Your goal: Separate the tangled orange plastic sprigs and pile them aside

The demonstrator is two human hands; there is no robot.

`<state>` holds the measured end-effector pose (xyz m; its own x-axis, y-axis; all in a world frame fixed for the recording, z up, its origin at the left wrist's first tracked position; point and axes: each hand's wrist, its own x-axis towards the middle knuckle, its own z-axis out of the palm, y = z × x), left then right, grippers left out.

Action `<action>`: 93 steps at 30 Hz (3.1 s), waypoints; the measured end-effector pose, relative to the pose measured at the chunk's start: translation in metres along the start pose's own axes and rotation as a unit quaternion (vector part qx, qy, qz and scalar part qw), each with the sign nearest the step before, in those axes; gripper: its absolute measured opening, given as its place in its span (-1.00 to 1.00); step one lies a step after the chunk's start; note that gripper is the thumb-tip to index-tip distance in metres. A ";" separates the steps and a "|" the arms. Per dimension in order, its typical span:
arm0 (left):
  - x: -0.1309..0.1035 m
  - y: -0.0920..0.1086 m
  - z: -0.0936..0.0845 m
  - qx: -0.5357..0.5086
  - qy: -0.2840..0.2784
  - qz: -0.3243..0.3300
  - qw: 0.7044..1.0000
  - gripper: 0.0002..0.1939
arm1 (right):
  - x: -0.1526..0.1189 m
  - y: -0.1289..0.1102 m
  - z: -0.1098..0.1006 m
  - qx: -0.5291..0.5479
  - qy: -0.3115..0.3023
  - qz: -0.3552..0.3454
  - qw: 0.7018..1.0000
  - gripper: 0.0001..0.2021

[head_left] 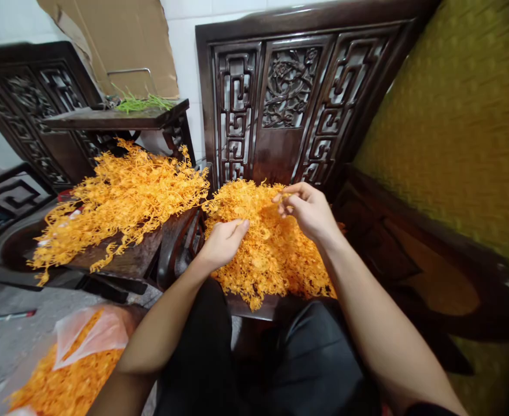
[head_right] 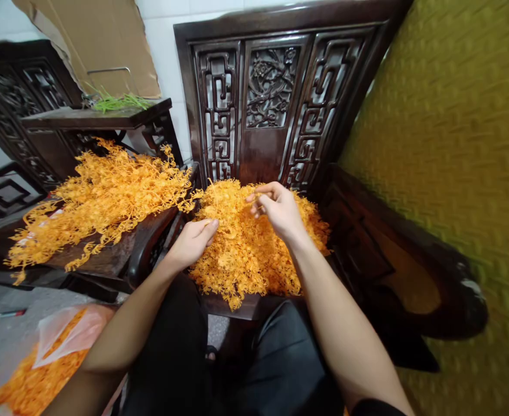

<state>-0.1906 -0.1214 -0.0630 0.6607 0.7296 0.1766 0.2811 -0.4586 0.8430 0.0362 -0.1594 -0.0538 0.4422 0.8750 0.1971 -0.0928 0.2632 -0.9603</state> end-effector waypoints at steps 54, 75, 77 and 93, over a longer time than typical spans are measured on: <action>-0.001 -0.001 0.015 -0.342 0.023 -0.068 0.937 -0.38 | -0.046 0.019 0.076 -0.146 -0.080 -0.061 0.984 -0.51; 0.004 -0.008 0.008 -0.405 0.056 -0.048 0.911 -0.42 | -0.032 0.017 0.063 0.071 -0.171 0.110 0.977 -0.54; 0.004 -0.009 0.008 -0.380 0.066 -0.029 0.922 -0.44 | -0.040 0.017 0.072 0.017 -0.168 0.059 0.984 -0.52; -0.008 0.005 0.000 -0.485 0.050 0.000 0.873 -0.33 | 0.006 0.024 0.042 0.122 0.085 0.075 0.986 -0.70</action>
<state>-0.1947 -0.1292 -0.0605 0.5835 0.7920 0.1795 -0.4724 0.1513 0.8683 -0.0011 -0.1307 -0.0670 0.5487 0.8360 0.0003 -0.3709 0.2437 -0.8961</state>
